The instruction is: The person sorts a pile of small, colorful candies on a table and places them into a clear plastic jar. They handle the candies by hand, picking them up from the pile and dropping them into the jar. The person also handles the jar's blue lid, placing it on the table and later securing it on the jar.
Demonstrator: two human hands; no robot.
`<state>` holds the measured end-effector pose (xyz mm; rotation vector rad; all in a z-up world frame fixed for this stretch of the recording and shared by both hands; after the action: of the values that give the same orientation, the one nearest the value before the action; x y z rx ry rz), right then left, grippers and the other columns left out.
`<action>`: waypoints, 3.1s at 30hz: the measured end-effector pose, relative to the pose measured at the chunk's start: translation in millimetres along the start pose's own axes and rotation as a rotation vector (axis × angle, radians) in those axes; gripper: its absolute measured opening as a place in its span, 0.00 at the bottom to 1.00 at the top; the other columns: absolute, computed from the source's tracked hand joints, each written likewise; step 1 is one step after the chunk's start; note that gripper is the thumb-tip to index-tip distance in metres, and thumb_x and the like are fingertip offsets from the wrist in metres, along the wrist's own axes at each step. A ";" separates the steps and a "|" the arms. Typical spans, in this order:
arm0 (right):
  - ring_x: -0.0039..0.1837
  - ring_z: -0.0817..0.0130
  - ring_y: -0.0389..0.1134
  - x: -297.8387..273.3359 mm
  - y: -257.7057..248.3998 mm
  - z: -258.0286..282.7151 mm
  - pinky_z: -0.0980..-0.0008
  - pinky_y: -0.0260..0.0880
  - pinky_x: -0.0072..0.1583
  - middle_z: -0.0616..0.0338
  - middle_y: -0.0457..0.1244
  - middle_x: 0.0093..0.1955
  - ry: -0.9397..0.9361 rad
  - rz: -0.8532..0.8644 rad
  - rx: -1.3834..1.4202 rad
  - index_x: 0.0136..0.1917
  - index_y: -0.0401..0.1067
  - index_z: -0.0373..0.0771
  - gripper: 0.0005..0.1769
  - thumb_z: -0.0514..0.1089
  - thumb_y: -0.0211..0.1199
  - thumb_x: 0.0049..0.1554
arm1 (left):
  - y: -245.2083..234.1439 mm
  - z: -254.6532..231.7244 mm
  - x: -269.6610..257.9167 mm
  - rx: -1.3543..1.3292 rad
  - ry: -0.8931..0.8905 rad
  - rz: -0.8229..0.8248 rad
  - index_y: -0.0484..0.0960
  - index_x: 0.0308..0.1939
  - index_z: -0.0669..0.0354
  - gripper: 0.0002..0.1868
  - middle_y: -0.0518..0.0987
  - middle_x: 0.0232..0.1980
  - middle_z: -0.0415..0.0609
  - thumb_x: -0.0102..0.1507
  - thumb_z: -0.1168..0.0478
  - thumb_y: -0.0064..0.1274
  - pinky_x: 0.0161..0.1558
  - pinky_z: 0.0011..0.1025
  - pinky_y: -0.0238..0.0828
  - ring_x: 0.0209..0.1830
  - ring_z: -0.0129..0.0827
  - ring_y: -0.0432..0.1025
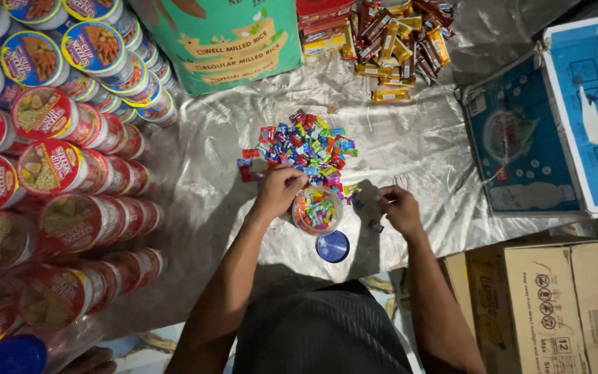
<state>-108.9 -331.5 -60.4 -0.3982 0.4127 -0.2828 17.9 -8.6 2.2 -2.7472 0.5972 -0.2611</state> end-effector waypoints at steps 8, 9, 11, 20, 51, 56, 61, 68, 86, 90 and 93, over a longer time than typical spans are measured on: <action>0.46 0.59 0.75 1.3 58.2 -23.4 0.64 0.74 0.50 0.49 0.72 0.44 -0.243 -0.090 -0.156 0.53 0.78 0.37 0.16 0.46 0.72 0.53 | 46.1 59.8 51.3 -0.029 -0.011 0.299 0.89 0.39 0.60 0.09 0.87 0.38 0.50 0.56 0.63 0.66 0.43 0.31 0.78 0.38 0.31 0.81; 0.45 0.56 0.75 -2.8 61.6 -6.7 0.62 0.74 0.50 0.46 0.72 0.43 -0.250 -0.109 -0.270 0.51 0.79 0.38 0.17 0.48 0.72 0.52 | 50.6 67.9 60.0 0.007 -0.013 0.343 0.90 0.39 0.59 0.10 0.87 0.38 0.51 0.53 0.63 0.68 0.42 0.33 0.77 0.38 0.33 0.81; 0.47 0.50 0.73 -5.7 73.3 -3.1 0.59 0.72 0.50 0.47 0.71 0.43 -0.312 -0.177 -0.413 0.48 0.79 0.39 0.13 0.47 0.72 0.52 | 65.2 92.0 71.9 0.050 -0.006 0.415 0.90 0.38 0.58 0.10 0.87 0.38 0.50 0.53 0.63 0.68 0.42 0.32 0.78 0.38 0.33 0.82; 0.43 0.65 0.69 -6.9 67.0 -50.5 0.65 0.71 0.46 0.54 0.67 0.41 -0.163 -0.280 -0.058 0.49 0.72 0.36 0.12 0.41 0.71 0.55 | 90.5 58.0 102.2 0.291 0.079 0.779 0.89 0.38 0.57 0.12 0.86 0.37 0.51 0.51 0.63 0.68 0.42 0.36 0.78 0.38 0.39 0.83; 0.34 0.78 0.64 -63.8 61.5 -2.4 0.74 0.67 0.37 0.64 0.66 0.38 0.195 -0.300 0.495 0.50 0.74 0.33 0.08 0.35 0.68 0.57 | 151.3 67.8 100.4 0.829 0.725 1.118 0.88 0.32 0.60 0.09 0.82 0.46 0.57 0.48 0.64 0.66 0.47 0.44 0.76 0.50 0.51 0.77; 0.36 0.78 0.64 -68.7 60.2 -3.5 0.74 0.67 0.39 0.64 0.66 0.39 0.205 -0.304 0.539 0.51 0.74 0.34 0.09 0.36 0.68 0.57 | 132.8 49.5 110.8 0.441 0.196 1.029 0.87 0.29 0.59 0.03 0.85 0.34 0.49 0.54 0.64 0.63 0.42 0.41 0.78 0.36 0.39 0.81; 0.38 0.76 0.65 -68.6 52.5 8.1 0.73 0.68 0.40 0.64 0.64 0.39 0.137 -0.240 0.665 0.52 0.74 0.32 0.09 0.36 0.69 0.58 | 112.4 44.3 126.6 0.005 0.198 0.697 0.87 0.30 0.62 0.04 0.85 0.31 0.49 0.54 0.66 0.67 0.36 0.34 0.78 0.31 0.33 0.80; 0.41 0.72 0.70 -63.7 42.0 51.5 0.69 0.76 0.47 0.64 0.66 0.41 0.079 -0.154 0.689 0.53 0.73 0.31 0.09 0.33 0.65 0.58 | 40.3 -13.1 99.8 -0.345 -0.085 0.494 0.85 0.49 0.65 0.13 0.86 0.39 0.45 0.61 0.68 0.61 0.39 0.23 0.78 0.35 0.21 0.79; 0.42 0.78 0.68 -71.7 27.5 127.5 0.74 0.69 0.43 0.63 0.69 0.43 -0.131 0.082 0.460 0.53 0.74 0.34 0.09 0.35 0.67 0.58 | -16.6 -89.5 -14.9 0.127 0.152 0.222 0.87 0.41 0.63 0.11 0.83 0.37 0.52 0.55 0.67 0.67 0.36 0.32 0.75 0.33 0.37 0.78; 0.43 0.80 0.68 -65.3 30.7 135.6 0.77 0.69 0.44 0.65 0.69 0.44 -0.212 0.151 0.390 0.54 0.74 0.35 0.08 0.34 0.64 0.60 | -24.1 -87.0 -20.8 0.064 0.132 0.142 0.85 0.43 0.64 0.10 0.83 0.40 0.52 0.58 0.69 0.64 0.38 0.30 0.78 0.37 0.36 0.81; 0.44 0.81 0.67 -63.4 35.1 139.3 0.78 0.68 0.46 0.65 0.68 0.44 -0.273 0.210 0.416 0.55 0.73 0.34 0.09 0.31 0.61 0.60 | -34.8 -97.2 -24.6 0.080 0.045 0.093 0.85 0.44 0.65 0.11 0.83 0.39 0.52 0.58 0.68 0.65 0.36 0.31 0.76 0.33 0.37 0.80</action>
<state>-97.0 -234.8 62.7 0.0172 0.1183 -0.1020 -14.6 6.1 102.1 -2.6346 0.7088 -0.3187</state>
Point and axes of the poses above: each hand's wrist, its own x-axis towards the middle knuckle, its own y-axis out of the palm, z = x × y, the point moved 2 cm from there along x, towards the middle knuckle
